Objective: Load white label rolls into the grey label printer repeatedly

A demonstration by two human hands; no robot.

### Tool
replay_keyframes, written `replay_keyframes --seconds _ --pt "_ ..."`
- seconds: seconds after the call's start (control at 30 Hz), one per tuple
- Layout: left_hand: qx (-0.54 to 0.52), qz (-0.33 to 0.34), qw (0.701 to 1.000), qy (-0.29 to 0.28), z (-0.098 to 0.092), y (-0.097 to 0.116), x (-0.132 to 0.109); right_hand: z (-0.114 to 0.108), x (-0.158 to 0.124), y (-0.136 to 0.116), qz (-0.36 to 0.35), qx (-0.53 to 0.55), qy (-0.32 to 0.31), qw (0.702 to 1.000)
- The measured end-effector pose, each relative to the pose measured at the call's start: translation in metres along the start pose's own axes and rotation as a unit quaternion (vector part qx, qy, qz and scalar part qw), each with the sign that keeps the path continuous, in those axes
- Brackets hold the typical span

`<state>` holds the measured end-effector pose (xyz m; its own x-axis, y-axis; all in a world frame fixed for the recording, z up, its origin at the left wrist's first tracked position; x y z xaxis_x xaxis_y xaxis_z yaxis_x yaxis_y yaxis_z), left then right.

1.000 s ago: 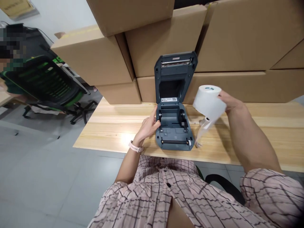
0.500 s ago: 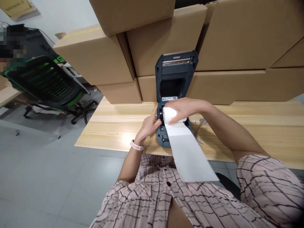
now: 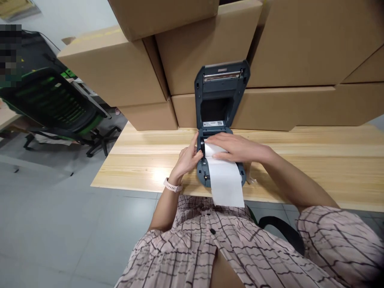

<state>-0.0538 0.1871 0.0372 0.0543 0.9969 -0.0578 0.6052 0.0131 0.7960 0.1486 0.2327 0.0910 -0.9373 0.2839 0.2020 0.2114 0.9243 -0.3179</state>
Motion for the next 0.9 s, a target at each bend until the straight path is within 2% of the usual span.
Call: replay_keyframes --seconds 0.17,0.3,0.43,0.57,0.9 --pt "-0.026 0.005 1.0 0.003 -0.001 0.0 -0.001 0.025 -0.051 -0.057 0.014 -0.015 0.031 0.999" --pt "-0.111 -0.021 0.994 0.014 0.006 -0.007 -0.001 0.048 -0.059 -0.08 0.032 -0.075 0.102 0.991" --pt "-0.2 -0.051 0.978 0.033 0.016 -0.015 -0.003 0.06 -0.056 -0.088 0.041 -0.109 0.153 0.981" --pt "-0.23 -0.068 0.97 0.037 0.02 -0.019 -0.005 0.062 -0.057 -0.093 0.036 -0.125 0.156 0.979" --pt "-0.221 -0.067 0.972 0.053 0.021 -0.025 -0.004 0.069 -0.059 -0.097 0.05 -0.068 0.158 0.984"
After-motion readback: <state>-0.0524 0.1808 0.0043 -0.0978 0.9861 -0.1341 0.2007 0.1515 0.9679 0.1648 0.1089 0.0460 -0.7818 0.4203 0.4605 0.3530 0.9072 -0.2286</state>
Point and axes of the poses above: each hand's wrist, its own x-axis towards the middle knuckle, its own z-axis out of the palm, y = z × x, the point moved 4 cm from there along x, towards the middle knuckle, and after that the axes turned 10 degrees about -z, right-handed, at the moved point
